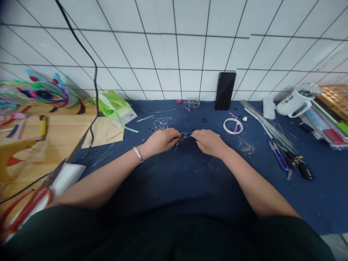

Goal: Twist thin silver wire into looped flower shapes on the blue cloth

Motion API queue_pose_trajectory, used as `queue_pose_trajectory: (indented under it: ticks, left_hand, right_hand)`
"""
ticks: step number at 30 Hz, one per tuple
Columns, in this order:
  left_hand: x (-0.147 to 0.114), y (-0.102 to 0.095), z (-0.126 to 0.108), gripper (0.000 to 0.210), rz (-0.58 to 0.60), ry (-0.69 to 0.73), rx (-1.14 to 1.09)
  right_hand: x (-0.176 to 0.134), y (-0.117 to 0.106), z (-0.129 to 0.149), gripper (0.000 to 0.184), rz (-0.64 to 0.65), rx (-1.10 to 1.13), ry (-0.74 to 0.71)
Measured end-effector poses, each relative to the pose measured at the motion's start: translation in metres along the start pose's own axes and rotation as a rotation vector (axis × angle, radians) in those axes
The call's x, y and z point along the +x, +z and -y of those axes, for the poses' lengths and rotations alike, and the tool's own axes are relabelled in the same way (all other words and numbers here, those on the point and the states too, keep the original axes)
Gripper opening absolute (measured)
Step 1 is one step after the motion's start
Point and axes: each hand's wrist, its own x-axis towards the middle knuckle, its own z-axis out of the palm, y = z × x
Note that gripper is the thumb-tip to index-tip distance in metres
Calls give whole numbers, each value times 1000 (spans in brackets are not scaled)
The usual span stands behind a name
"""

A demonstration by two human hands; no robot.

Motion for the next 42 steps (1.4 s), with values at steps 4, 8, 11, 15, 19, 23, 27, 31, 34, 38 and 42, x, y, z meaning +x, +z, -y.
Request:
queue_pose_trajectory:
  ticks: [4, 8, 11, 15, 19, 23, 27, 31, 34, 38, 42]
  left_hand:
    - [3, -6, 1, 8, -48, -74, -242]
    - [3, -12, -3, 4, -74, -118, -395]
    - [2, -15, -8, 7, -96, -133, -487]
    - [-3, -14, -17, 11, -77, -162, -619]
    - [-9, -10, -26, 11, -31, -224, -694]
    - [-15, -10, -33, 15, -30, -261, -727]
    - [-19, -12, -35, 17, -76, -232, -596]
    - [-21, -14, -35, 14, -123, -176, -436]
    - [-22, -14, -35, 13, -154, -169, -366]
    - [-24, -13, -33, 9, -145, -175, -302]
    - [-27, -13, -30, 9, -138, -188, -271]
  right_hand:
    - [4, 14, 11, 26, -182, 322, 180]
    - [6, 22, 31, 37, -153, 821, 376]
    - [6, 21, 44, 42, -104, 1093, 383]
    - [3, 18, 52, 32, -150, 1221, 347]
    - [0, 19, 55, 21, -222, 1265, 337]
    - [-1, 20, 57, 20, -247, 1332, 325]
    - [-2, 19, 59, 21, -245, 1398, 335]
    - [-3, 18, 58, 24, -231, 1444, 351]
    - [-2, 18, 57, 24, -221, 1476, 363]
    - [-2, 19, 55, 25, -218, 1508, 367]
    - [-1, 21, 53, 19, -204, 1512, 338]
